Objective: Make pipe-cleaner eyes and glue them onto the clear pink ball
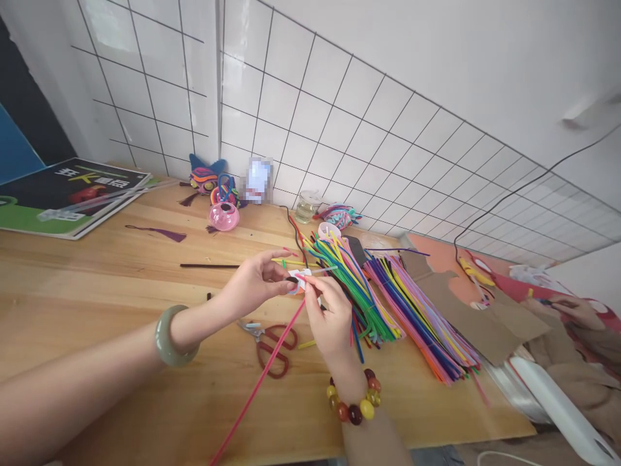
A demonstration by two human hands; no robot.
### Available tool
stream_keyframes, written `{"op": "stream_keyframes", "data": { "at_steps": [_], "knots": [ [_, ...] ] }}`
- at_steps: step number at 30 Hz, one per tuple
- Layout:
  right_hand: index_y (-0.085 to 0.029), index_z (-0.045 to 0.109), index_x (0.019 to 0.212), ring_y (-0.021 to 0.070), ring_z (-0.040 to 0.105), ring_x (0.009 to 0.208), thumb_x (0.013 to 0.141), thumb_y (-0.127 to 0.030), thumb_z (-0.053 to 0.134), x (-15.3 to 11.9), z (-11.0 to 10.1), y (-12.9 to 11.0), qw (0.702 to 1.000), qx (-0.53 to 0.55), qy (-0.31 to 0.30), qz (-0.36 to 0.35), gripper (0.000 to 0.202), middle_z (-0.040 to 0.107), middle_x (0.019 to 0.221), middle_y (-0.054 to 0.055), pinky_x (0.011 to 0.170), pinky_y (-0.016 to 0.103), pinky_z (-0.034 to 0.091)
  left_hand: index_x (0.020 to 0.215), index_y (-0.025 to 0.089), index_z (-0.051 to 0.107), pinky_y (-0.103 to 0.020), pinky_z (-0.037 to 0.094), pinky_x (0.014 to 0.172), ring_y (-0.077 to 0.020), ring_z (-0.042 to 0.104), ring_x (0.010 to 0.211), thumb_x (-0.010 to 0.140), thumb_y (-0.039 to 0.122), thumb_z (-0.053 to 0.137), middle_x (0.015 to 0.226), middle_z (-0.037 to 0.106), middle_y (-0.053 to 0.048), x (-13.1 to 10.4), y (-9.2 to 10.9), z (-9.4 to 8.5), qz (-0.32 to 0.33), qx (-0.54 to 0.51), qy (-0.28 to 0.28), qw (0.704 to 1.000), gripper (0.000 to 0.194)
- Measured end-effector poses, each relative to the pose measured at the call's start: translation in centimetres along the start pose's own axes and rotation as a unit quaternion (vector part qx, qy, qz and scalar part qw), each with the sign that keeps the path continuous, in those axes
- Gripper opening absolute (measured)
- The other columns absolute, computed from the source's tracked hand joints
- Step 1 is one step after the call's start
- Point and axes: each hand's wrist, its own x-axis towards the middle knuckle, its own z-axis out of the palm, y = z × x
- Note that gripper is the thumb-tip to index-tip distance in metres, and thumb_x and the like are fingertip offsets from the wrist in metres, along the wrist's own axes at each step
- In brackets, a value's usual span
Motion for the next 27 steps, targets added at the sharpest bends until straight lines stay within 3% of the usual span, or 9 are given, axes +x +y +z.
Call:
{"op": "stream_keyframes", "data": {
  "at_steps": [16, 27],
  "knots": [
    [-0.019, 0.065, 0.098, 0.0165, 0.06, 0.079, 0.084, -0.009, 0.047, -0.16, 0.0, -0.3, 1.0, -0.008, -0.014, -0.013, 0.025, 0.065, 0.085, 0.007, 0.071, 0.032, 0.051, 0.115, 0.015, 0.049, -0.032, 0.051, 0.073, -0.0145, 0.065, 0.069, 0.062, 0.019, 0.074, 0.071, 0.067, 0.001, -0.01, 0.25, -0.04, -0.024, -0.024, -0.001, 0.999, 0.059],
    [-0.019, 0.066, 0.096, 0.0169, 0.061, 0.078, 0.084, -0.01, 0.046, -0.14, 0.15, -0.27, 1.0, -0.012, -0.021, -0.015, 0.025, 0.065, 0.083, 0.007, 0.071, 0.032, 0.051, 0.114, 0.015, 0.049, -0.027, 0.05, 0.07, -0.0121, 0.063, 0.067, 0.062, 0.016, 0.073, 0.07, 0.066, 0.003, -0.17, 0.35, 0.15, -0.032, -0.033, 0.003, 0.999, 0.057]
  ]
}}
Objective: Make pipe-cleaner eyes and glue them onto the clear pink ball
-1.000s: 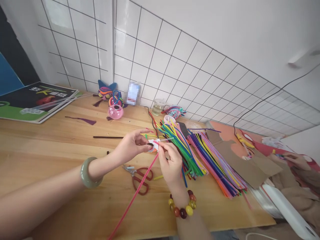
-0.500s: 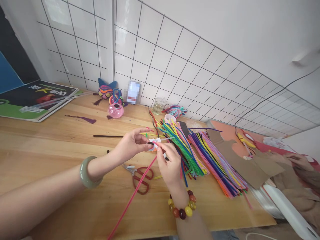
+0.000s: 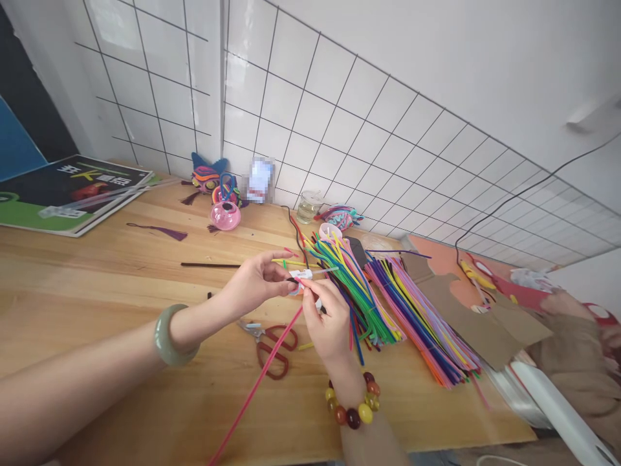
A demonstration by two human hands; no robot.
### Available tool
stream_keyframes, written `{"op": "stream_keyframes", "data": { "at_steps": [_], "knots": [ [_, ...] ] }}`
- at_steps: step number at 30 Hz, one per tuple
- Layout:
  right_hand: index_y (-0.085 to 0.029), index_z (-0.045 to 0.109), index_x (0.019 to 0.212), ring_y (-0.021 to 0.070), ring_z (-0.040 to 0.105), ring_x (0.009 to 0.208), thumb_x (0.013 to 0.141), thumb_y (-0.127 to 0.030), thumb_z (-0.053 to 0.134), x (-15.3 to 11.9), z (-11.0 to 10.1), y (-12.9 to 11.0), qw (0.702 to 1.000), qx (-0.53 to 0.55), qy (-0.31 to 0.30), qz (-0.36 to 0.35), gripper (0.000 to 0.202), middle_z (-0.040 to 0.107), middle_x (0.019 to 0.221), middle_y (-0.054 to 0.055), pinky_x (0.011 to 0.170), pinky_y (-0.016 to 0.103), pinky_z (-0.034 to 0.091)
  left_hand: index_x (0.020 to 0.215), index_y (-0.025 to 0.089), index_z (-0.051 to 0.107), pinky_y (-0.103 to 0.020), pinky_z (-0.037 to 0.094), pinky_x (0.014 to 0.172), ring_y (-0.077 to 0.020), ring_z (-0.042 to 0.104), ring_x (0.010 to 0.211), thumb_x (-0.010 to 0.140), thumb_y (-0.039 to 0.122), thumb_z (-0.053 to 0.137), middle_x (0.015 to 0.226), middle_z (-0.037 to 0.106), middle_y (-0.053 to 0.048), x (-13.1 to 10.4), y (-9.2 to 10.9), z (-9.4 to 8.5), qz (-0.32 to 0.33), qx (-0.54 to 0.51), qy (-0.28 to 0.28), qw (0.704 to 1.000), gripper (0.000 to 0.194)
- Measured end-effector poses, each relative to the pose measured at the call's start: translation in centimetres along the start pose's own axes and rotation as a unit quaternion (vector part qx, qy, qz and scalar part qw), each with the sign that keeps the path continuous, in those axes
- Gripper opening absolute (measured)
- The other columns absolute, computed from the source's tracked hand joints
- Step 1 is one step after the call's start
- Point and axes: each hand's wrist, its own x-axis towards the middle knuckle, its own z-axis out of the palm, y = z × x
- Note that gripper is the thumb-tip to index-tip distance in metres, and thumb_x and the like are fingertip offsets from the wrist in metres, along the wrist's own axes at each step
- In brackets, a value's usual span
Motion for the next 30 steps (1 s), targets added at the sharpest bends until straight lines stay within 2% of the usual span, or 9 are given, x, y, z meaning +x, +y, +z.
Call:
{"op": "stream_keyframes", "data": {
  "at_steps": [13, 30],
  "knots": [
    [-0.019, 0.066, 0.095, 0.0165, 0.06, 0.074, 0.084, -0.012, 0.046, -0.08, -0.06, -0.12, 1.0, 0.001, 0.003, 0.02, 0.024, 0.066, 0.082, 0.007, 0.066, 0.031, 0.05, 0.113, 0.015, 0.049, -0.029, 0.051, 0.07, -0.0128, 0.064, 0.065, 0.061, 0.017, 0.075, 0.069, 0.066, 0.003, 0.03, -0.01, 0.04, -0.018, -0.015, 0.001, 1.0, 0.059],
    [-0.019, 0.065, 0.095, 0.017, 0.061, 0.078, 0.083, -0.01, 0.046, -0.09, -0.28, 0.13, 1.0, 0.006, -0.019, 0.021, 0.024, 0.065, 0.084, 0.007, 0.07, 0.031, 0.051, 0.116, 0.013, 0.046, -0.027, 0.049, 0.068, -0.0112, 0.061, 0.064, 0.062, 0.017, 0.074, 0.07, 0.066, 0.001, 0.01, -0.26, -0.09, -0.032, -0.028, -0.012, 0.999, 0.061]
  ]
}}
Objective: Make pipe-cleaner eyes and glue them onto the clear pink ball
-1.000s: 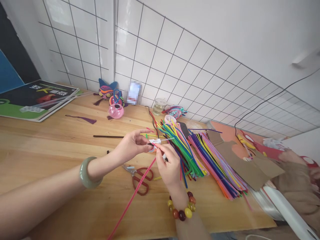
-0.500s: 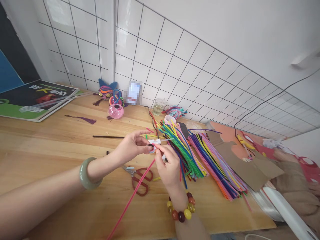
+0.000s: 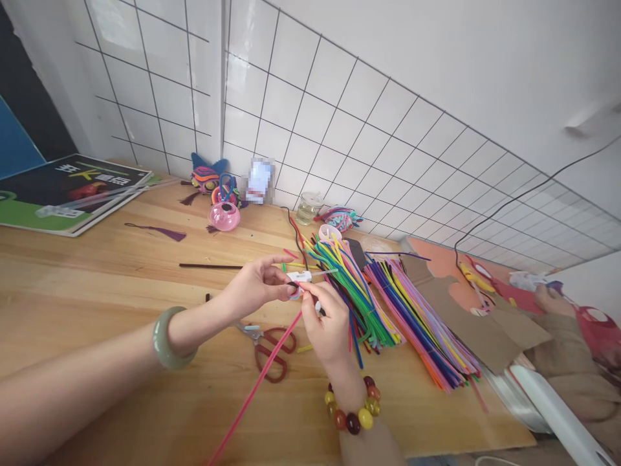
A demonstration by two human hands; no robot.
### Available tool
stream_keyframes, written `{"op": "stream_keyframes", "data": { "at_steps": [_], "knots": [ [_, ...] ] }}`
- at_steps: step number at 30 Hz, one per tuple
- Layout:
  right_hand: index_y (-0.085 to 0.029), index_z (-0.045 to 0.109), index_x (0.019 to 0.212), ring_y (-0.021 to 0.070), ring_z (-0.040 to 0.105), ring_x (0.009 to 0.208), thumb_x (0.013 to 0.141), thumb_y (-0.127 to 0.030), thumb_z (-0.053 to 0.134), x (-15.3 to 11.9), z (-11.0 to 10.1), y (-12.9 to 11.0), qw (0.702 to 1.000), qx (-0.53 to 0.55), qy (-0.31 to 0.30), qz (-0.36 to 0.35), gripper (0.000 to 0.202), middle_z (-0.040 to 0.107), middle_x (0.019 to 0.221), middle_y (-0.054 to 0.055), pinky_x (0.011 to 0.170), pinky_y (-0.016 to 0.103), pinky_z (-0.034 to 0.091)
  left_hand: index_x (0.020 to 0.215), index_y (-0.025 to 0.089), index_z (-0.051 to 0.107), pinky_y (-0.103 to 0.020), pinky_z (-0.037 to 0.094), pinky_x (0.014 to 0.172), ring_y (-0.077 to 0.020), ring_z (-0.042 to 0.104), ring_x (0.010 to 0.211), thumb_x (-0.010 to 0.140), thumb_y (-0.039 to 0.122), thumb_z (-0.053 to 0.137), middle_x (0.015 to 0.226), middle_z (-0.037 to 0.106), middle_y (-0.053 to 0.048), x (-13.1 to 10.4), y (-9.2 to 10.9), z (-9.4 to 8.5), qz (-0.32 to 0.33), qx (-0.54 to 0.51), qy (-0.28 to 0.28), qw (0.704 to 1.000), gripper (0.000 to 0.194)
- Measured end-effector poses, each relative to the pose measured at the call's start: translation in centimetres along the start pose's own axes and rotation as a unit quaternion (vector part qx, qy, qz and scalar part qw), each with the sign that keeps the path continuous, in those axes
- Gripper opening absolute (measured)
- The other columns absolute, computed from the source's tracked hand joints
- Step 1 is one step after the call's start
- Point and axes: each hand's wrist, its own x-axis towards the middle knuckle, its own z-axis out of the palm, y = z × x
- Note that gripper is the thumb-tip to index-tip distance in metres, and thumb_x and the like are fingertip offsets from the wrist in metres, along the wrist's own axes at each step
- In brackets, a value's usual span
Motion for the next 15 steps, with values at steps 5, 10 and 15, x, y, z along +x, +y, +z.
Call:
{"op": "stream_keyframes", "data": {
  "at_steps": [5, 10, 15],
  "knots": [
    [-0.018, 0.065, 0.094, 0.0173, 0.062, 0.079, 0.083, -0.011, 0.045, 0.11, 0.04, -0.04, 1.0, -0.001, -0.003, 0.0, 0.024, 0.065, 0.084, 0.007, 0.071, 0.031, 0.051, 0.114, 0.015, 0.048, -0.029, 0.051, 0.067, -0.0125, 0.062, 0.066, 0.062, 0.017, 0.074, 0.074, 0.065, 0.001, 0.09, -0.15, -0.05, 0.02, -0.011, -0.009, 1.0, 0.059],
    [-0.02, 0.065, 0.093, 0.0177, 0.062, 0.08, 0.083, -0.012, 0.045, 0.15, 0.07, -0.15, 1.0, -0.001, -0.003, -0.001, 0.024, 0.066, 0.085, 0.007, 0.072, 0.033, 0.051, 0.101, 0.014, 0.058, -0.028, 0.051, 0.069, -0.0126, 0.063, 0.067, 0.062, 0.019, 0.074, 0.072, 0.067, 0.0, 0.21, -0.31, -0.07, 0.014, 0.002, -0.012, 1.0, 0.043],
    [-0.019, 0.064, 0.092, 0.0186, 0.061, 0.084, 0.082, -0.011, 0.046, 0.06, 0.06, -0.06, 1.0, -0.004, -0.004, -0.005, 0.023, 0.066, 0.086, 0.008, 0.074, 0.034, 0.051, 0.09, 0.014, 0.066, -0.026, 0.052, 0.066, -0.0131, 0.063, 0.071, 0.069, 0.03, 0.07, 0.08, 0.069, -0.003, 0.2, -0.21, -0.11, 0.005, 0.012, -0.033, 0.999, 0.026]
  ]
}}
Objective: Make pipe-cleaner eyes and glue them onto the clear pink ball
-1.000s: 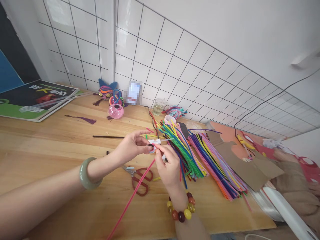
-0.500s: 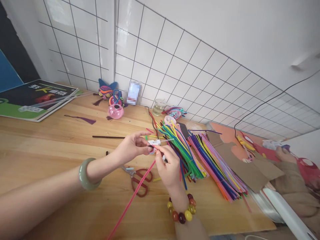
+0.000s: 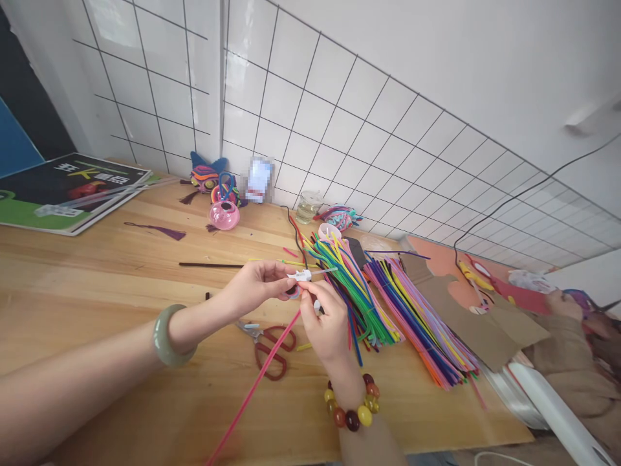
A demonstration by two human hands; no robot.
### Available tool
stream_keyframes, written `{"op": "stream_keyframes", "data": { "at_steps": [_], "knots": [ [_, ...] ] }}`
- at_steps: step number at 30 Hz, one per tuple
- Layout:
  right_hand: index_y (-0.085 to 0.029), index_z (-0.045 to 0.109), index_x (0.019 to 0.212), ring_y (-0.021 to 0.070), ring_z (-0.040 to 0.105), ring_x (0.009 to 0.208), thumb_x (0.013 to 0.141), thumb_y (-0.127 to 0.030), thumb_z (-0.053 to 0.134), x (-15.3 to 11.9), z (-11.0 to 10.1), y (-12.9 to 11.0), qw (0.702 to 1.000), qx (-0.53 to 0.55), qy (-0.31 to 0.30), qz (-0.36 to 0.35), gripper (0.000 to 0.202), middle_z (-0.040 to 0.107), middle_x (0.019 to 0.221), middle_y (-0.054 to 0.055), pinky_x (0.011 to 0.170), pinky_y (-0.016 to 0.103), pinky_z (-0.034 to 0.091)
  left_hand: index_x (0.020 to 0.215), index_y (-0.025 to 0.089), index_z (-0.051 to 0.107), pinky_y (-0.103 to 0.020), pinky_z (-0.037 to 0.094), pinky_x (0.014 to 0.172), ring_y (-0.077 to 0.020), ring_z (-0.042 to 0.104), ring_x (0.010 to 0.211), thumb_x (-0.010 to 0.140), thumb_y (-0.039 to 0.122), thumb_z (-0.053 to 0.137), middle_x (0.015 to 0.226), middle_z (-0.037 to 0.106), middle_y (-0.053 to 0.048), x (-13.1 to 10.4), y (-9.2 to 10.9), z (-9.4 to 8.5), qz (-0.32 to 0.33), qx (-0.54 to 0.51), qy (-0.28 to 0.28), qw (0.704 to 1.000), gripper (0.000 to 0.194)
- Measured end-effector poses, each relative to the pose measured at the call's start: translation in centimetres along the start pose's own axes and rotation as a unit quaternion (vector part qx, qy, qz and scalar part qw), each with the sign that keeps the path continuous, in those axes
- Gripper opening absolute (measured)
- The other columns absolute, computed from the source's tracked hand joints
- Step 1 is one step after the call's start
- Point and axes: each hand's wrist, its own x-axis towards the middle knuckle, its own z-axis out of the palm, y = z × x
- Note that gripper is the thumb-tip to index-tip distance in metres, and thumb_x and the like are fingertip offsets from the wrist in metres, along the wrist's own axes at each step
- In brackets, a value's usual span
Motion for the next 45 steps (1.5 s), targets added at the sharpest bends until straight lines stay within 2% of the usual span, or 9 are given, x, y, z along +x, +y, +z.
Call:
{"op": "stream_keyframes", "data": {
  "at_steps": [6, 20, 27, 30, 33, 36, 39, 45],
  "knots": [
    [-0.019, 0.065, 0.091, 0.0184, 0.061, 0.08, 0.082, -0.011, 0.045, 0.11, -0.09, -0.12, 1.0, -0.004, -0.004, -0.001, 0.023, 0.066, 0.083, 0.007, 0.071, 0.033, 0.051, 0.076, 0.014, 0.069, -0.026, 0.054, 0.065, -0.0126, 0.062, 0.066, 0.067, 0.033, 0.071, 0.071, 0.069, -0.002, 0.0, 0.11, -0.04, -0.003, 0.02, 0.017, 1.0, 0.02],
    [-0.019, 0.064, 0.093, 0.0179, 0.062, 0.083, 0.083, -0.012, 0.047, 0.02, 0.09, -0.04, 1.0, 0.002, -0.001, 0.003, 0.022, 0.066, 0.087, 0.007, 0.075, 0.033, 0.051, 0.069, 0.014, 0.068, -0.026, 0.054, 0.065, -0.0125, 0.062, 0.063, 0.066, 0.031, 0.072, 0.067, 0.068, -0.002, -0.01, 0.36, 0.1, -0.02, 0.024, 0.029, 0.999, 0.018],
    [-0.02, 0.063, 0.093, 0.017, 0.062, 0.081, 0.083, -0.013, 0.049, 0.04, 0.06, 0.02, 0.999, 0.017, 0.003, 0.029, 0.019, 0.066, 0.087, 0.007, 0.07, 0.03, 0.051, 0.069, 0.014, 0.067, -0.025, 0.053, 0.066, -0.012, 0.062, 0.064, 0.067, 0.03, 0.072, 0.068, 0.069, -0.002, -0.13, 0.48, -0.04, -0.023, 0.004, 0.024, 0.999, 0.017],
    [-0.019, 0.064, 0.093, 0.0167, 0.062, 0.082, 0.083, -0.012, 0.048, 0.08, 0.03, -0.06, 0.999, 0.025, 0.002, 0.029, 0.019, 0.066, 0.088, 0.007, 0.071, 0.029, 0.051, 0.085, 0.014, 0.065, -0.025, 0.053, 0.066, -0.012, 0.062, 0.066, 0.067, 0.026, 0.072, 0.071, 0.068, -0.001, -0.19, 0.41, -0.04, -0.011, -0.018, 0.03, 0.999, 0.023],
    [-0.019, 0.064, 0.093, 0.0166, 0.061, 0.083, 0.083, -0.011, 0.048, 0.1, -0.01, -0.15, 0.999, 0.031, 0.003, 0.024, 0.02, 0.066, 0.089, 0.007, 0.073, 0.029, 0.05, 0.111, 0.016, 0.054, -0.026, 0.053, 0.066, -0.0112, 0.062, 0.065, 0.068, 0.021, 0.071, 0.069, 0.066, 0.001, -0.27, 0.4, 0.02, 0.016, -0.026, 0.023, 0.999, 0.046],
    [-0.019, 0.064, 0.093, 0.0163, 0.061, 0.081, 0.083, -0.011, 0.048, 0.1, -0.04, -0.2, 0.999, 0.032, 0.0, 0.025, 0.021, 0.066, 0.087, 0.006, 0.073, 0.03, 0.05, 0.127, 0.017, 0.039, -0.026, 0.052, 0.066, -0.0113, 0.062, 0.065, 0.069, 0.018, 0.069, 0.066, 0.064, 0.003, -0.29, 0.42, 0.06, 0.034, -0.019, 0.017, 0.999, 0.065],
    [-0.019, 0.064, 0.092, 0.0164, 0.061, 0.079, 0.083, -0.012, 0.048, 0.13, -0.03, -0.18, 0.999, 0.029, 0.0, 0.029, 0.02, 0.066, 0.085, 0.006, 0.072, 0.03, 0.05, 0.134, 0.018, 0.029, -0.027, 0.051, 0.064, -0.0112, 0.061, 0.061, 0.067, 0.016, 0.07, 0.066, 0.063, 0.005, -0.2, 0.3, -0.04, 0.036, -0.017, 0.018, 0.999, 0.079],
    [-0.019, 0.064, 0.091, 0.0167, 0.061, 0.079, 0.082, -0.011, 0.047, 0.25, -0.25, 0.0, 0.999, 0.026, 0.002, 0.03, 0.02, 0.065, 0.085, 0.005, 0.072, 0.03, 0.049, 0.136, 0.018, 0.026, -0.027, 0.049, 0.065, -0.0109, 0.06, 0.061, 0.063, 0.014, 0.072, 0.073, 0.064, 0.003, 0.07, -0.1, -0.39, 0.042, -0.026, -0.002, 0.999, 0.086]
  ]
}}
